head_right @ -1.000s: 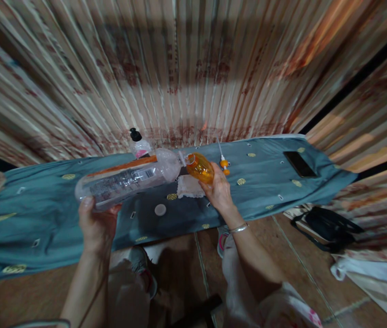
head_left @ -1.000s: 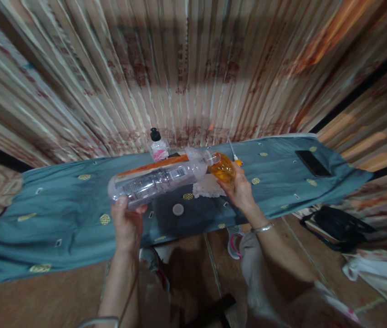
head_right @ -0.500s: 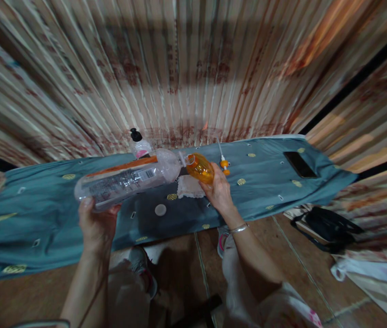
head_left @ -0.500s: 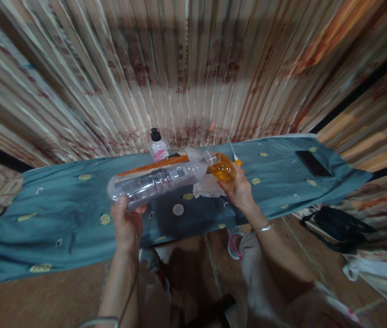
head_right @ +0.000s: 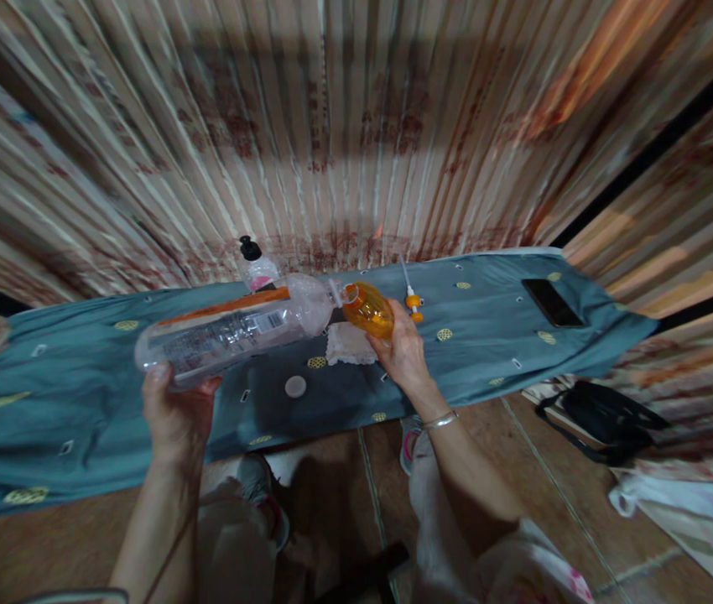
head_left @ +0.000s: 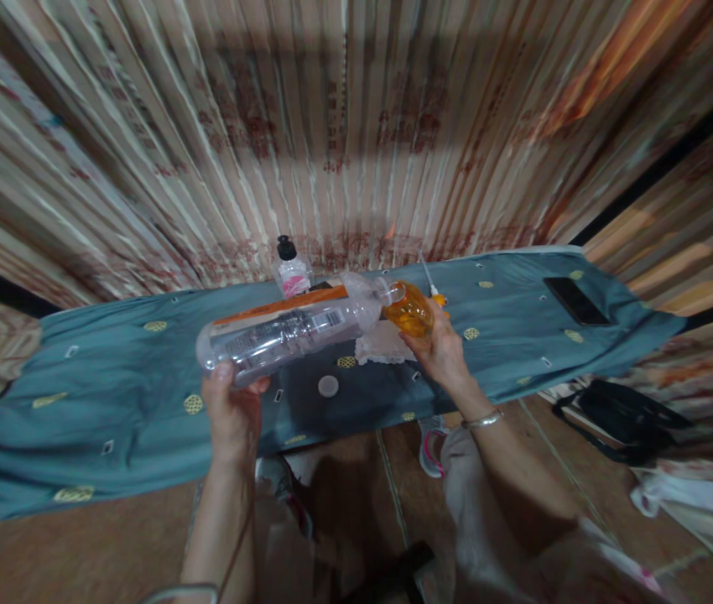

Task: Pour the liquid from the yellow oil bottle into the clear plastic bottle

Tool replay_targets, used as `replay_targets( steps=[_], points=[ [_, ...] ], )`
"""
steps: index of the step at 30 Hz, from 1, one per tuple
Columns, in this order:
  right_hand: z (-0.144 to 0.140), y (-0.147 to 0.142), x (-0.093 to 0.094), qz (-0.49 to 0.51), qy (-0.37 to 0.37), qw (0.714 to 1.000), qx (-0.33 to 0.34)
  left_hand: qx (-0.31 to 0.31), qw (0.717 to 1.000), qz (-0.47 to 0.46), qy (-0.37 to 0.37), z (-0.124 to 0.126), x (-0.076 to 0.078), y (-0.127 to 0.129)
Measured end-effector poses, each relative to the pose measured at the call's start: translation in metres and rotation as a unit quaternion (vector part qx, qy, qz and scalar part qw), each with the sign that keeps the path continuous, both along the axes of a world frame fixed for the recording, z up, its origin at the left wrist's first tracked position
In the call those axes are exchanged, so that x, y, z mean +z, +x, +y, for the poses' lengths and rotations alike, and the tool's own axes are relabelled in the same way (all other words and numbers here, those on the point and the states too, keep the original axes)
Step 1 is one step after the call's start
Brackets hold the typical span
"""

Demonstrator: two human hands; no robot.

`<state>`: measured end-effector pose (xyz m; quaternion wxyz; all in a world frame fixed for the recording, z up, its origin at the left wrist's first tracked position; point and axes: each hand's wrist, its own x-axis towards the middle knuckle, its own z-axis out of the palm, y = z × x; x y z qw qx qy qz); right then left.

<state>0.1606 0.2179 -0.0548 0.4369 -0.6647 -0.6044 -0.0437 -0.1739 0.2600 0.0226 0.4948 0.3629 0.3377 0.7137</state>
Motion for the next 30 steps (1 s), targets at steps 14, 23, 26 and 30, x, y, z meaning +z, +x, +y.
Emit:
replay_targets(
  steps=[14, 23, 26, 30],
  points=[
    [0.0, 0.001, -0.002, -0.006, 0.003, 1.0, 0.005, 0.008, 0.999, -0.025, -0.02, -0.001, 0.002, 0.001],
    [-0.001, 0.001, 0.0, -0.008, -0.001, 1.0, -0.001, 0.006, 0.999, -0.023, -0.034, -0.006, 0.012, 0.005],
    [0.0, 0.001, -0.001, -0.005, -0.004, 1.0, 0.001, 0.013, 0.999, -0.032, -0.038, -0.005, 0.01, 0.005],
    [0.0, 0.002, -0.002, -0.004, -0.001, 1.0, 0.005, 0.007, 0.999, -0.03, -0.032, -0.003, 0.006, 0.004]
  ],
)
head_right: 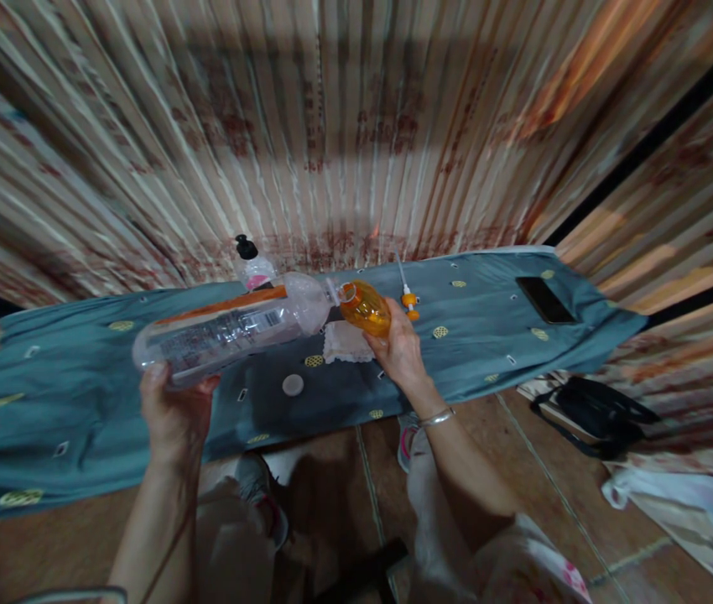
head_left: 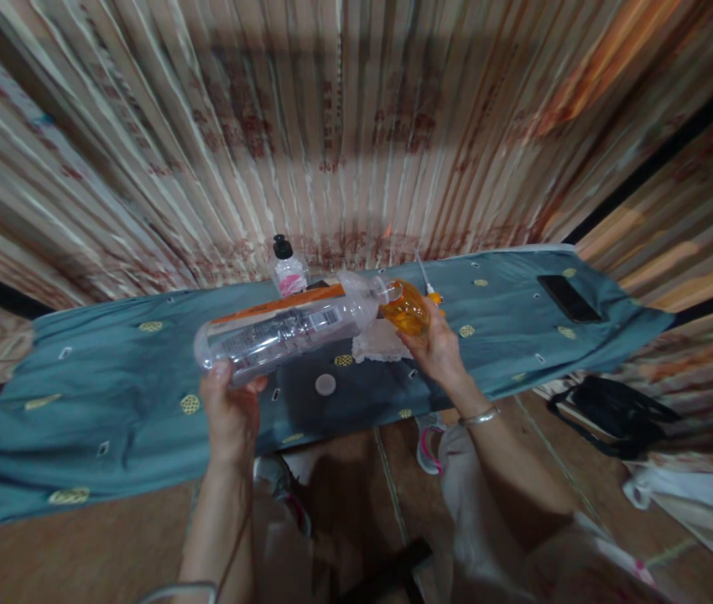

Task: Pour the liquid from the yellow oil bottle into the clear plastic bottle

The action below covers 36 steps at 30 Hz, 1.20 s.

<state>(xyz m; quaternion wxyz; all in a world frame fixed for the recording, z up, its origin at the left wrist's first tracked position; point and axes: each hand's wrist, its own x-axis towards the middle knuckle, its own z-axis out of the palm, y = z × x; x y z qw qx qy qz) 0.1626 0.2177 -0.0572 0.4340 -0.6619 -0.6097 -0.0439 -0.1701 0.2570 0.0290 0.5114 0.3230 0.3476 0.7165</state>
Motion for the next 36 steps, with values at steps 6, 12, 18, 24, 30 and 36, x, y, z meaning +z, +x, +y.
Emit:
replay_targets(
  steps=[6, 12, 18, 24, 30, 36],
  points=[
    [0.0, 0.001, 0.0, 0.0, -0.003, 1.0, 0.002, -0.008, 1.0, 0.014, 0.0, 0.0, -0.001, -0.001],
    [-0.001, 0.0, 0.004, 0.01, -0.017, 1.0, 0.001, -0.014, 0.999, 0.034, 0.016, 0.002, -0.006, -0.003],
    [0.0, -0.002, 0.005, 0.025, -0.012, 1.0, 0.002, -0.008, 1.0, 0.021, -0.001, 0.002, -0.007, 0.001],
    [0.002, -0.004, 0.006, 0.035, -0.011, 0.999, -0.005, -0.011, 1.0, -0.017, -0.018, 0.002, -0.007, 0.009],
    [0.004, -0.004, 0.002, 0.052, 0.004, 0.998, -0.02, -0.03, 0.998, -0.032, -0.04, 0.004, -0.009, 0.017],
    [0.002, 0.0, 0.001, 0.074, 0.012, 0.997, -0.024, -0.053, 0.993, -0.063, -0.079, 0.003, -0.017, 0.028]
  ],
)
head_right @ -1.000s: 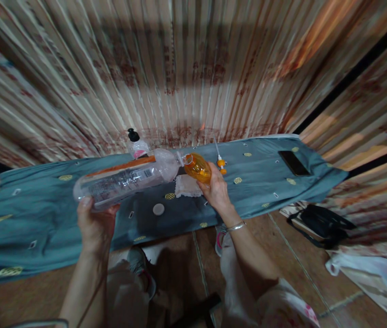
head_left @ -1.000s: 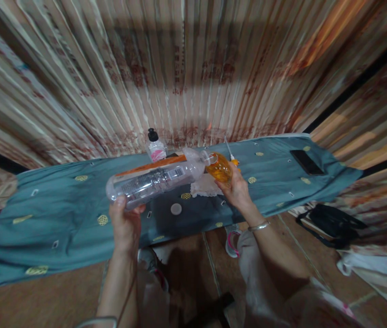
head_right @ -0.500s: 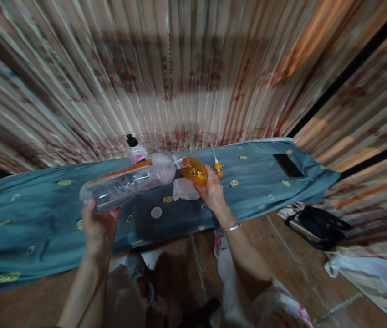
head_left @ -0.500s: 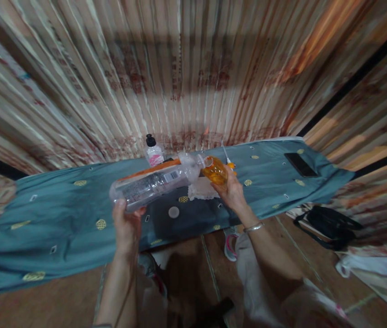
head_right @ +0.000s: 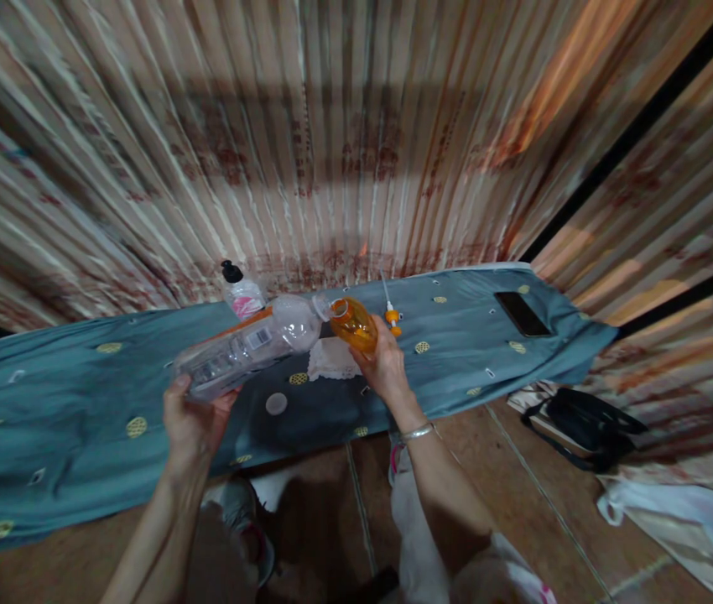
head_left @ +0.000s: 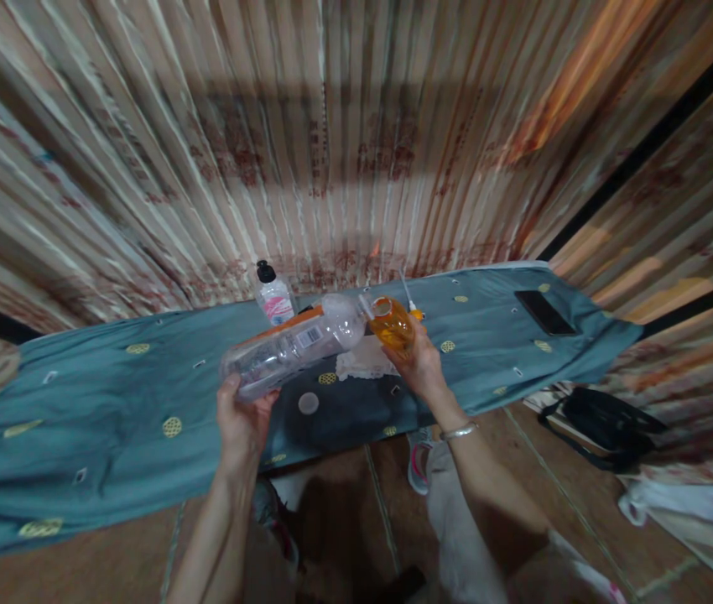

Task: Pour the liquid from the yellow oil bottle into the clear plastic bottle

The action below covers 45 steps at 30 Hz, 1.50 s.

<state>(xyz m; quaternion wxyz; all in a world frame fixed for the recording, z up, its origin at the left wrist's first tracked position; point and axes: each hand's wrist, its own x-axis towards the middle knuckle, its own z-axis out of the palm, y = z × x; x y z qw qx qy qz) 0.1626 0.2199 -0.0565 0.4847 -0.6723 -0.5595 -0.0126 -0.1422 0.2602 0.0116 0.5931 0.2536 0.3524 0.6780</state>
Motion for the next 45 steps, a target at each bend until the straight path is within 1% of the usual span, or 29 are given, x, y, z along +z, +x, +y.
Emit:
replay_targets(
  steps=[4, 11, 20, 25, 30, 34, 42, 45],
  points=[
    [-0.0028, 0.0011, 0.001, 0.009, -0.008, 1.0, -0.002, -0.008, 1.0, -0.011, -0.007, -0.0006, -0.0027, 0.0041],
    [-0.0042, 0.0009, 0.0008, -0.006, 0.006, 1.0, 0.001, -0.006, 1.0, -0.003, 0.004, 0.0007, 0.0009, 0.0012],
    [-0.0021, -0.0002, 0.0009, -0.018, 0.012, 1.0, 0.001, -0.012, 1.0, 0.001, 0.003, -0.0031, 0.0007, 0.0007],
    [-0.0029, 0.0003, 0.0025, -0.026, 0.008, 1.0, 0.0, -0.004, 1.0, 0.003, -0.001, -0.0049, 0.0005, 0.0048],
    [-0.0032, 0.0004, 0.0026, -0.029, 0.006, 1.0, 0.005, 0.006, 1.0, 0.003, 0.008, -0.0032, 0.0001, 0.0031],
    [-0.0029, 0.0002, 0.0011, -0.031, 0.01, 0.999, 0.007, 0.021, 1.0, 0.014, 0.015, -0.0028, 0.0022, 0.0014],
    [-0.004, -0.0015, 0.0036, -0.04, 0.017, 0.999, 0.009, 0.022, 0.999, 0.021, 0.034, -0.0043, 0.0053, 0.0004],
    [-0.0042, -0.0017, 0.0048, -0.043, 0.02, 0.999, 0.01, 0.027, 0.999, 0.015, 0.031, -0.005, 0.0063, -0.0001]
  ],
)
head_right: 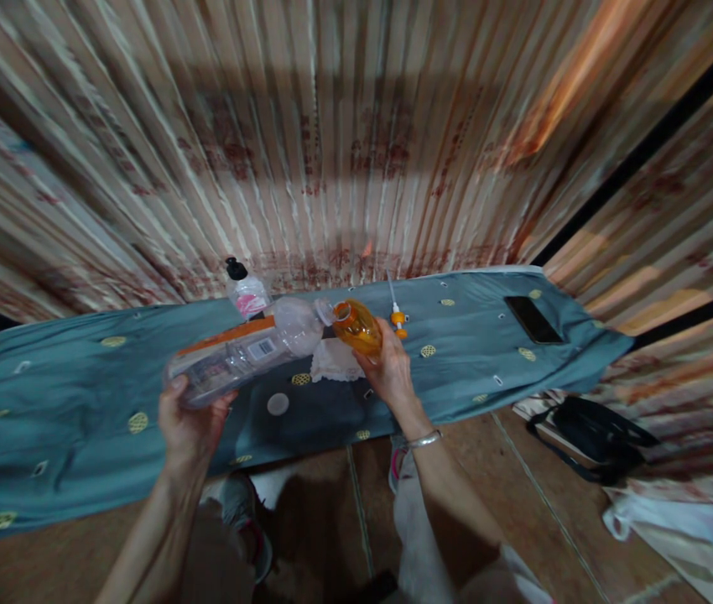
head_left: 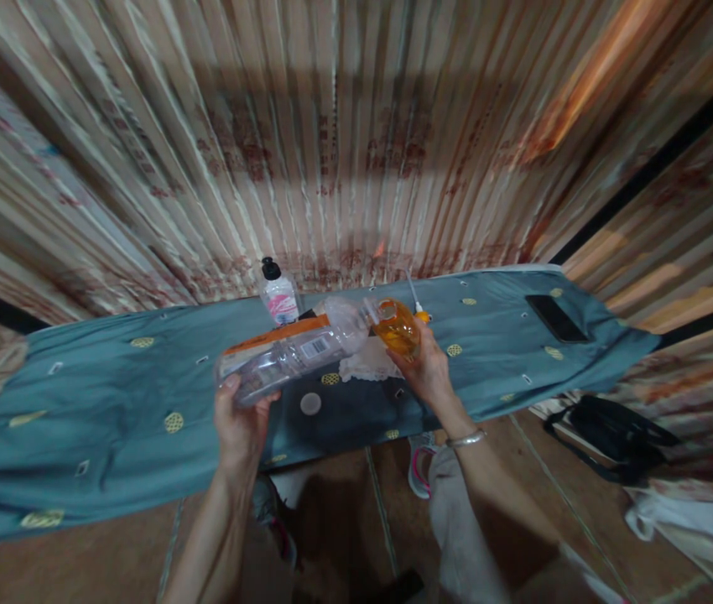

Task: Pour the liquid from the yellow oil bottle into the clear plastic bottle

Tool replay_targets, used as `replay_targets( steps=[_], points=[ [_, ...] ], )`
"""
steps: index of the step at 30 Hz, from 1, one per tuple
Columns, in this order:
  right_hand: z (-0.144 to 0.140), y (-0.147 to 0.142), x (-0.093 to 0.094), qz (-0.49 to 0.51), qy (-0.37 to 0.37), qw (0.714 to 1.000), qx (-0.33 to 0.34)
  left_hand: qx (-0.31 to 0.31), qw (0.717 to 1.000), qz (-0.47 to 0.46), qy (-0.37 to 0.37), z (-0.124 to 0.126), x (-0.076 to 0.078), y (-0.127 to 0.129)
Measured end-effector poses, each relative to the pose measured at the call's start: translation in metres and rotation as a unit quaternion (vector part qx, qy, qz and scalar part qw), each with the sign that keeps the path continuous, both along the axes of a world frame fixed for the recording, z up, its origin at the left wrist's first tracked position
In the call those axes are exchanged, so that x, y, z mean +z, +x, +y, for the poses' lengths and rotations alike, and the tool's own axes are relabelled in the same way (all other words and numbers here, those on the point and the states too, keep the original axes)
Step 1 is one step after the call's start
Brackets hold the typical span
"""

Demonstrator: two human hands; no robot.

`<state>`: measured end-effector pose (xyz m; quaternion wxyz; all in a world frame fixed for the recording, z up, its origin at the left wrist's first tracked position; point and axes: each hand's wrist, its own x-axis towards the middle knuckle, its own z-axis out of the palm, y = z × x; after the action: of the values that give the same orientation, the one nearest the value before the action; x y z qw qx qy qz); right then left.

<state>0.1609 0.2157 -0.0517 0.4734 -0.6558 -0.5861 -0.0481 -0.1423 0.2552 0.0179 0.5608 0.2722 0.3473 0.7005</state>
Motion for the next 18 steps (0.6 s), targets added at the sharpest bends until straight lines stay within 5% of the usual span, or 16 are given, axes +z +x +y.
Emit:
replay_targets(
  steps=[18],
  points=[
    [0.0007, -0.0025, 0.0068, 0.018, -0.04, 0.999, 0.0, 0.021, 1.0, 0.01, -0.005, -0.0003, 0.0063, -0.0047]
  ],
)
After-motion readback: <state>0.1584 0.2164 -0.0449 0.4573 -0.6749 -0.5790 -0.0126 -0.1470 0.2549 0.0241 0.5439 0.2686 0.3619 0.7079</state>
